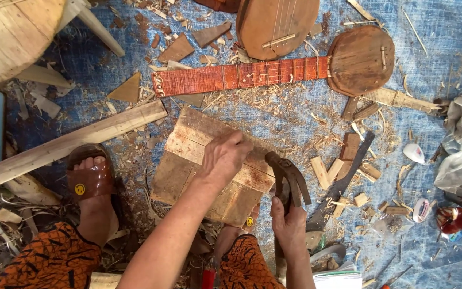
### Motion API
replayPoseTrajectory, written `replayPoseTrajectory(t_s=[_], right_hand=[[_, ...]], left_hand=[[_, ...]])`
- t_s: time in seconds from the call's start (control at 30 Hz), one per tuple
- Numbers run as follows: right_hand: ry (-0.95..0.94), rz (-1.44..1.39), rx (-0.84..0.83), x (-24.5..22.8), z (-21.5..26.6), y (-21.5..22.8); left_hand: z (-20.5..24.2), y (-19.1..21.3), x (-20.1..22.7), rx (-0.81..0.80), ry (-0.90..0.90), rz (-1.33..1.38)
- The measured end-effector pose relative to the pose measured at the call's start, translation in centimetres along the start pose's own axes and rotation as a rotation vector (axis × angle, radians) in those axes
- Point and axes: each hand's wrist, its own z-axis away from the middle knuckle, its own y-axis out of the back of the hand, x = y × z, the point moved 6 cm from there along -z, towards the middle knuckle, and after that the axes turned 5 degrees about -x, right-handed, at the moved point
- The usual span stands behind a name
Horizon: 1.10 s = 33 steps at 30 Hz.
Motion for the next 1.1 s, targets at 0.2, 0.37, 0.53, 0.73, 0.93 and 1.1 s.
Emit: replayPoseTrajectory(t_s=[0.2, 0.37, 0.53, 0.73, 0.93, 1.1], right_hand=[[0.018, -0.022, -0.055, -2.0, -0.7, -0.7], [0.133, 0.067, -0.05, -2.4, -0.9, -1.8], [-0.046, 0.175, -0.088, 2.4, -1.6, -2.9], [-0.064, 0.13, -0.132, -2.3, -2.1, -1.8], [0.065, 0.06, -0.072, -1.5, -1.3, -0.6], [0.202, 0.059, 0.051, -3.7, -1.4, -0.1]], left_hand=[[0.1, -1.7, 0.8, 0.332, -0.49, -0.722], [0.3, -1.8, 1.1, 0.312, -0.434, -0.731], [0.5, -2.3, 0.5, 0.32, -0.446, -0.711], [0.6, -2.2, 0.2, 0.322, -0.484, -0.704], [0.0, -2.4, -0.3, 0.351, -0.476, -0.681], [0.2, -2.3, 0.2, 0.4, -0.507, -0.675]])
